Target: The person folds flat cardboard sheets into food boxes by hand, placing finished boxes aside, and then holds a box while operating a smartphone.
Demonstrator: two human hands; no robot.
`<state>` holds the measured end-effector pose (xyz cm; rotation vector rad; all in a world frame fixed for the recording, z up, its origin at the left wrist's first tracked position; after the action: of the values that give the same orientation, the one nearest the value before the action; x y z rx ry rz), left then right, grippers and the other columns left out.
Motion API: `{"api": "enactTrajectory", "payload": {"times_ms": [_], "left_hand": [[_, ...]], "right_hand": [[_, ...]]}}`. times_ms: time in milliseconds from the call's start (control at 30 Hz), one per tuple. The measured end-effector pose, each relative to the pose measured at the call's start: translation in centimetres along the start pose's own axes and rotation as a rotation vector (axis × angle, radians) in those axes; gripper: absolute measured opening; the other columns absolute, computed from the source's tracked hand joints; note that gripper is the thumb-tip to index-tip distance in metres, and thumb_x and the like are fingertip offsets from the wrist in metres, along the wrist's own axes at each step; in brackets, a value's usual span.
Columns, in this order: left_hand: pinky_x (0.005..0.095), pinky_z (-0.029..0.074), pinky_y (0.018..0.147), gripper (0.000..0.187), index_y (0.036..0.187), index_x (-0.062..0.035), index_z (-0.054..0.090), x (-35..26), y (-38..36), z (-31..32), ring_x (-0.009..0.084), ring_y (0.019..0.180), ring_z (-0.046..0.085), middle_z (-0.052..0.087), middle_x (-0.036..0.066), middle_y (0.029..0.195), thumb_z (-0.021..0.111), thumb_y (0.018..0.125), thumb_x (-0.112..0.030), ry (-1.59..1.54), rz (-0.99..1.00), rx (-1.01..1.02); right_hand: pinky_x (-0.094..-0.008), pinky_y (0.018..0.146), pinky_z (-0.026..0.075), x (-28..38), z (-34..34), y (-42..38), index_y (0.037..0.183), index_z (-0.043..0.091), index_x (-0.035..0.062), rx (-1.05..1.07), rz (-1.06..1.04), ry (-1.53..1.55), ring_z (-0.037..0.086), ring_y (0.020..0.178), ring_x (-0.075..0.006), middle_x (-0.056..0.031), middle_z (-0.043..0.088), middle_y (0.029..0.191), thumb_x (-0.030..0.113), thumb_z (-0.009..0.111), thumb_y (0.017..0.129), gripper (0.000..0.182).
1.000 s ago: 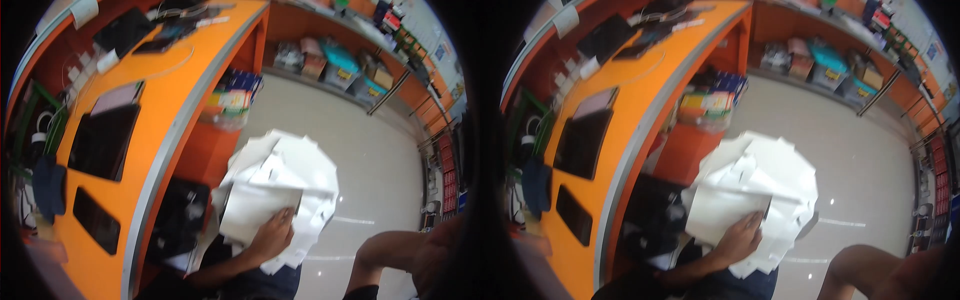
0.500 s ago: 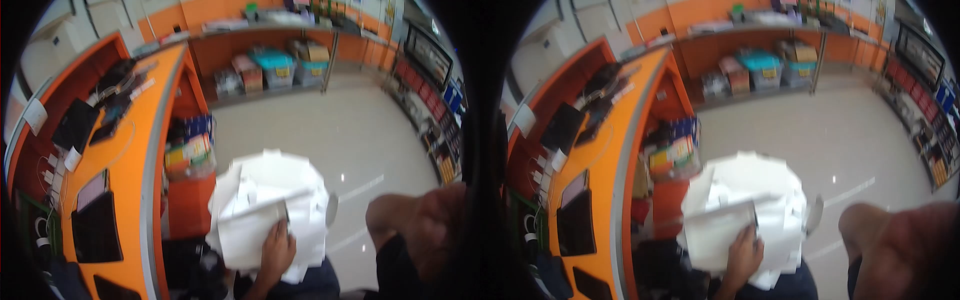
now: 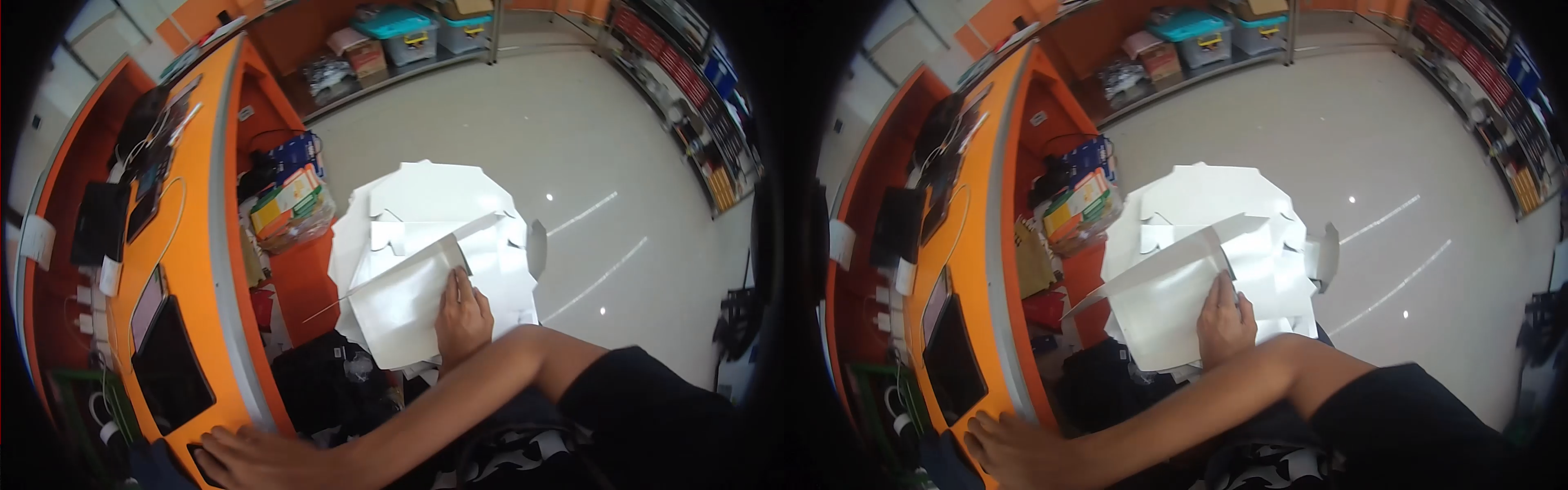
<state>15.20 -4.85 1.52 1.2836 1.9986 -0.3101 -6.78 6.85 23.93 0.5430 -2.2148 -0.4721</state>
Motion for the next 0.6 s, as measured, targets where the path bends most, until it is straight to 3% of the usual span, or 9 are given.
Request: {"api": "enactTrajectory", "payload": {"times_ms": [100,133,167,300,367,467,500,567,600], "left_hand": [[0.0448,0.055,0.090,0.044,0.133,0.0071,0.052,-0.6,-0.3,0.4,0.0401,0.108,0.064,0.059,0.028,0.130,0.056,0.092,-0.008,0.059,0.035,-0.064],[0.0444,0.054,0.090,0.045,0.133,0.0077,0.052,-1.0,-0.4,-0.1,0.0406,0.106,0.065,0.059,0.029,0.129,0.057,0.091,-0.006,0.070,0.070,-0.122],[0.0416,0.059,0.084,0.043,0.133,0.0058,0.054,-1.6,-0.5,-0.3,0.0362,0.106,0.066,0.061,0.024,0.128,0.055,0.092,-0.008,0.136,0.064,-0.131],[0.0394,0.059,0.081,0.042,0.131,0.0058,0.055,-2.9,-0.7,-0.5,0.0341,0.103,0.068,0.064,0.022,0.123,0.056,0.090,-0.005,0.146,0.129,-0.150],[0.0379,0.058,0.079,0.042,0.130,0.0058,0.056,-3.7,-0.8,-0.5,0.0327,0.100,0.069,0.066,0.020,0.119,0.057,0.089,-0.003,0.151,0.172,-0.168],[0.0357,0.058,0.076,0.042,0.129,0.0059,0.057,-5.2,-0.7,-0.8,0.0306,0.097,0.070,0.068,0.018,0.113,0.058,0.087,-0.001,0.156,0.256,-0.195],[0.0350,0.058,0.075,0.043,0.128,0.0059,0.058,-5.8,-0.7,-0.7,0.0300,0.096,0.071,0.069,0.018,0.111,0.058,0.086,0.000,0.156,0.280,-0.199],[0.0335,0.058,0.073,0.043,0.127,0.0059,0.059,-6.7,-0.5,-0.6,0.0286,0.093,0.071,0.071,0.016,0.107,0.059,0.085,0.002,0.127,0.312,-0.201],[0.0334,0.057,0.072,0.043,0.127,0.0061,0.059,-7.1,-0.3,-0.7,0.0277,0.092,0.071,0.071,0.016,0.105,0.059,0.084,0.003,0.109,0.327,-0.199]], "right_hand": [[-0.0471,0.094,0.044,1.8,5.1,2.3,0.133,0.051,-0.0109,-0.158,0.024,-0.060,0.055,0.117,-0.0348,-0.0281,0.057,0.129,0.035,0.058,0.097,0.059],[-0.0497,0.095,0.043,2.2,7.4,3.3,0.128,0.057,-0.0102,-0.120,0.031,-0.219,0.056,0.116,-0.0348,-0.0280,0.058,0.126,0.031,0.057,0.096,0.052],[-0.0523,0.096,0.042,2.2,8.1,4.1,0.122,0.062,-0.0096,-0.080,0.035,-0.380,0.056,0.115,-0.0348,-0.0280,0.060,0.124,0.026,0.056,0.095,0.045],[-0.0549,0.097,0.041,1.0,8.1,5.0,0.111,0.069,-0.0082,0.045,0.062,-0.405,0.055,0.118,-0.0370,-0.0263,0.061,0.124,0.024,0.055,0.094,0.039],[-0.0563,0.100,0.039,0.5,8.2,4.3,0.105,0.072,-0.0076,0.460,-0.036,-0.401,0.055,0.119,-0.0405,-0.0263,0.061,0.125,0.031,0.061,0.091,0.043],[-0.0601,0.101,0.038,-0.6,2.8,2.8,0.104,0.072,-0.0083,0.504,-0.030,-0.121,0.055,0.118,-0.0412,-0.0275,0.062,0.123,0.042,0.071,0.083,0.055],[-0.0573,0.100,0.042,-1.1,2.0,2.5,0.113,0.067,-0.0121,0.417,-0.011,-0.129,0.055,0.117,-0.0437,-0.0298,0.064,0.117,0.048,0.080,0.074,0.072],[-0.0491,0.090,0.050,-2.5,-1.7,0.2,0.122,0.055,-0.0145,0.194,0.156,0.108,0.060,0.110,-0.0404,-0.0301,0.064,0.108,0.042,0.084,0.073,0.080],[-0.0459,0.085,0.051,-3.2,-2.4,-1.4,0.125,0.048,-0.0140,0.278,0.229,0.259,0.062,0.105,-0.0384,-0.0296,0.063,0.105,0.040,0.086,0.071,0.085]]}}
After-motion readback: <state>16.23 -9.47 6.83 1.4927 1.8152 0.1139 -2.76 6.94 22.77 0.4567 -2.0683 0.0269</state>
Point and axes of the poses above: each hand's wrist, its own y-axis towards the middle knuckle, its own z-axis out of the palm, x = y × z, the point moved 10 cm from there along y, towards the middle knuckle
